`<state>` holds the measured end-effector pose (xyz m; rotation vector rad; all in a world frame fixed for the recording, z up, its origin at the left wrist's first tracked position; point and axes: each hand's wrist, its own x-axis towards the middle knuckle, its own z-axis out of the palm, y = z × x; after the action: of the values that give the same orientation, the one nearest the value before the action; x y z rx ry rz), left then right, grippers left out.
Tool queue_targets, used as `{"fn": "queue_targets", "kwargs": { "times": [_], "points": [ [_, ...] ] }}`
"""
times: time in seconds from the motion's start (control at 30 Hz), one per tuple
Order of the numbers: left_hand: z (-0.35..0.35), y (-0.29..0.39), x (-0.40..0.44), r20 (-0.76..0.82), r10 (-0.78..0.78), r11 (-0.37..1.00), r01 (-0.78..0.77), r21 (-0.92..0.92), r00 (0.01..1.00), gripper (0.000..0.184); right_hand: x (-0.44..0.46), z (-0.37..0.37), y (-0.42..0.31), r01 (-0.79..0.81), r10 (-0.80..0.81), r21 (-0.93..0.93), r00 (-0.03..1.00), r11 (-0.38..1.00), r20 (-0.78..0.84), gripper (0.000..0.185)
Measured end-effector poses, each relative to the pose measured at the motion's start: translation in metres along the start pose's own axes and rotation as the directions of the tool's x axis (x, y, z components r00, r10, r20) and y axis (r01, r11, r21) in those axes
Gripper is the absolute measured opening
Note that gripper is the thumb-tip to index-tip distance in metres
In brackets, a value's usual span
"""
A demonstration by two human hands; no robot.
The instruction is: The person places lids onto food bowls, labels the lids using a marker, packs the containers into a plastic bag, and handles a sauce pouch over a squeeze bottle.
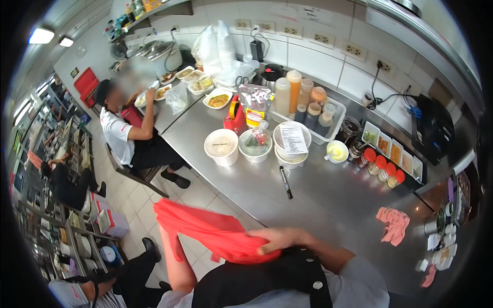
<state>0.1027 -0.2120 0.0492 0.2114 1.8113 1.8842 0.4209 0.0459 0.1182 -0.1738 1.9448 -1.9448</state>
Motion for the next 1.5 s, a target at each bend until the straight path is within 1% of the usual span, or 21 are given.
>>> {"fn": "queue_targets", "kwargs": {
  "times": [0.03, 0.07, 0.13, 0.17, 0.23, 0.47, 0.53, 0.57, 0.6, 0.63, 0.67, 0.77, 0.8, 0.87, 1.07, 1.13, 1.2, 1.27, 1.33, 1.43, 1.5],
  "points": [
    [0.017, 0.004, -0.013, 0.156, -0.078, 0.995, 0.085, -0.042, 0.985, 0.029, -0.012, -0.019, 0.012, 0.015, -0.012, -0.057, 0.999, 0.998, 0.043, 0.090],
    [0.035, 0.008, -0.032, 0.310, -0.134, 0.985, 0.162, -0.067, 0.941, 0.029, -0.030, -0.034, 0.022, 0.175, -0.209, -0.201, 0.964, 0.964, -0.165, 0.083],
    [0.072, 0.019, -0.076, 0.557, -0.138, 0.956, 0.257, -0.140, 0.819, 0.029, -0.069, -0.064, -0.002, 0.441, -0.146, 0.358, 0.774, 0.823, -0.616, 0.049],
    [0.090, 0.027, -0.095, 0.630, -0.089, 0.940, 0.275, -0.204, 0.772, 0.029, -0.089, -0.079, -0.014, 0.657, -0.102, 0.428, 0.609, 0.621, -0.786, 0.034],
    [0.112, 0.057, -0.114, 0.666, 0.061, 0.896, 0.253, -0.365, 0.743, 0.030, -0.105, -0.105, 0.024, 0.649, 0.034, 0.358, 0.455, 0.671, -0.890, 0.038],
    [0.108, 0.119, -0.105, 0.303, 0.351, 0.739, -0.063, -0.671, 0.886, 0.037, -0.115, -0.109, 0.020, 0.478, 0.035, 0.471, 0.673, 0.741, -0.739, 0.043],
    [0.092, 0.102, -0.101, 0.223, 0.014, 0.895, 0.087, -0.438, 0.975, 0.037, -0.107, -0.103, -0.015, 0.702, -0.183, 0.360, 0.571, 0.615, -0.800, 0.046],
    [0.088, 0.085, -0.098, 0.372, 0.065, 0.994, -0.093, 0.058, 0.926, 0.032, -0.097, -0.108, -0.008, 0.780, -0.174, 0.512, 0.595, 0.360, -0.784, 0.051],
    [0.085, 0.064, -0.092, 0.524, 0.028, 0.802, -0.332, 0.497, 0.851, 0.029, -0.084, -0.110, -0.004, 0.791, -0.277, 0.543, 0.609, 0.283, -0.743, 0.052],
    [0.080, 0.039, -0.086, 0.531, 0.024, 0.802, -0.333, 0.495, 0.847, 0.029, -0.065, -0.110, -0.010, 0.793, -0.386, 0.571, 0.604, 0.210, -0.697, 0.053],
    [0.074, 0.013, -0.078, 0.461, -0.013, 0.857, -0.227, 0.462, 0.887, 0.025, -0.043, -0.108, -0.011, 0.775, -0.222, 0.530, 0.616, 0.345, -0.756, 0.052],
    [0.056, -0.044, -0.051, 0.277, 0.046, 0.931, -0.142, 0.337, 0.960, 0.018, 0.007, -0.134, 0.056, 0.290, 0.069, 0.230, 0.475, 0.929, -0.878, 0.039],
    [0.054, -0.052, -0.047, 0.136, 0.141, 0.953, -0.172, 0.248, 0.981, 0.015, 0.024, -0.146, 0.115, -0.278, -0.006, -0.109, 0.345, 0.954, -0.938, 0.026],
    [0.065, -0.063, -0.052, 0.049, 0.155, 0.937, -0.163, 0.309, 0.987, 0.006, 0.017, -0.100, 0.124, -0.697, -0.421, -0.472, 0.262, 0.540, -0.869, 0.020],
    [0.079, -0.086, -0.051, 0.013, 0.091, 0.926, -0.089, 0.367, 0.996, 0.021, -0.062, -0.067, 0.156, -0.655, -0.297, -0.237, 0.019, 0.718, -0.955, 0.011],
    [0.076, -0.095, -0.045, -0.013, 0.078, 0.888, -0.064, 0.456, 0.997, 0.024, -0.087, -0.064, 0.134, -0.752, -0.312, -0.208, 0.003, 0.626, -0.950, 0.010],
    [0.070, -0.113, -0.035, -0.023, 0.491, 0.657, -0.353, 0.667, 0.871, 0.022, -0.097, -0.083, 0.121, -0.833, -0.330, -0.174, -0.010, 0.525, -0.944, 0.010],
    [0.088, -0.076, -0.048, -0.047, 0.439, 0.674, -0.294, 0.677, 0.897, 0.020, -0.095, -0.130, 0.123, -0.531, -0.332, -0.336, 0.106, 0.778, -0.937, 0.019],
    [0.109, -0.041, -0.056, -0.083, 0.390, 0.692, -0.232, 0.684, 0.917, 0.018, -0.065, -0.164, 0.100, -0.200, 0.025, 0.016, 0.042, 0.980, -0.999, 0.033],
    [0.126, -0.022, -0.057, -0.074, 0.417, 0.681, -0.257, 0.686, 0.906, 0.008, -0.026, -0.223, 0.108, 0.038, 0.337, 0.343, 0.108, 0.939, -0.935, 0.046],
    [0.134, -0.016, -0.054, 0.074, 0.584, 0.596, -0.489, 0.637, 0.808, 0.005, -0.018, -0.234, 0.111, 0.070, 0.368, 0.389, 0.204, 0.919, -0.907, 0.047]
  ]
}}
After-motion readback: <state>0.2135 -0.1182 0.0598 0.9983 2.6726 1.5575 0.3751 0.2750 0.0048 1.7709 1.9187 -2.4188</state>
